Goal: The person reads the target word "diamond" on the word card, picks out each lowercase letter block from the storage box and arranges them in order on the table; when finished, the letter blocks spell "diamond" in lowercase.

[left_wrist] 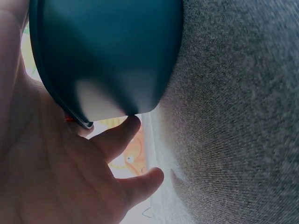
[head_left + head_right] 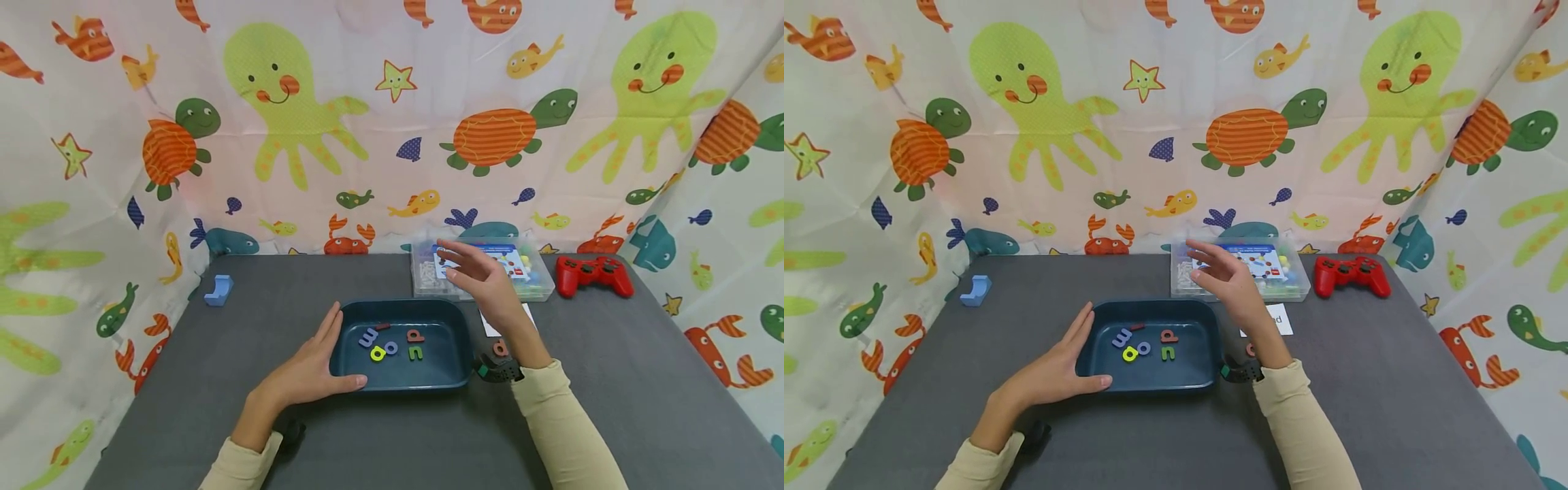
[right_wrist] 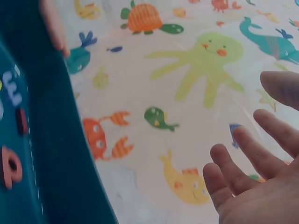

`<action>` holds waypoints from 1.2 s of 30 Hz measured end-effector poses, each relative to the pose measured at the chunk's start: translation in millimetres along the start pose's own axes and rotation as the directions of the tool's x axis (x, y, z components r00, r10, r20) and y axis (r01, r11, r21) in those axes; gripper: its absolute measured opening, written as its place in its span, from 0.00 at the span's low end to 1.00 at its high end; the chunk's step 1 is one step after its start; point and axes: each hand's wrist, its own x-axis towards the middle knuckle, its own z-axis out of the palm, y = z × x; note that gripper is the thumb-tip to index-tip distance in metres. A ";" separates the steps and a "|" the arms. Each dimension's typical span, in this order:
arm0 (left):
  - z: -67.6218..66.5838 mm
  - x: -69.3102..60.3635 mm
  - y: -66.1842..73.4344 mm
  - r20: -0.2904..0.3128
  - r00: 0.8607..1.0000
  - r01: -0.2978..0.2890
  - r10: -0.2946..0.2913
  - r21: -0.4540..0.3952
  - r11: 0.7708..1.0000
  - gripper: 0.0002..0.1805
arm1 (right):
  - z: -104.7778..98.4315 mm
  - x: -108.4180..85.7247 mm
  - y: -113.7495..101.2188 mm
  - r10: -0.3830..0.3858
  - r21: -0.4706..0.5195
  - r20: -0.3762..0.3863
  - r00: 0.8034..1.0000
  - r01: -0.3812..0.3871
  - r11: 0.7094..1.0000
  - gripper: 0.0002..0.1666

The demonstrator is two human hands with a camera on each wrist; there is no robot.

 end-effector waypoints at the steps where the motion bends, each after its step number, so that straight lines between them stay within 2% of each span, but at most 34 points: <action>1: 0.5 -0.2 0.0 -0.001 1.000 -0.002 0.002 -0.003 1.000 0.73 | 3.9 2.1 0.3 -0.005 0.012 0.011 1.000 0.005 1.000 0.32; 6: 2.9 0.0 -0.1 -0.003 1.000 -0.010 0.010 -0.006 1.000 0.73 | 20.0 12.4 4.1 -0.039 0.047 0.099 0.994 0.034 0.998 0.37; 13: 5.9 1.2 -1.1 -0.001 1.000 0.002 -0.002 -0.013 1.000 0.74 | 38.4 20.3 16.2 -0.050 0.062 0.238 0.970 0.036 0.997 0.42; 22: 6.2 1.6 0.2 0.001 1.000 -0.003 0.003 -0.021 1.000 0.72 | 52.9 25.6 30.2 0.004 -0.062 0.385 0.923 0.022 0.998 0.44; 27: 3.3 1.1 1.7 -0.005 1.000 -0.007 0.007 -0.017 1.000 0.72 | 56.6 26.8 34.1 0.032 -0.094 0.434 0.900 0.010 0.996 0.42; 36: 0.4 1.0 0.8 0.004 1.000 0.002 -0.002 -0.012 1.000 0.72 | 61.2 23.3 44.2 0.109 -0.165 0.490 0.865 -0.030 0.986 0.31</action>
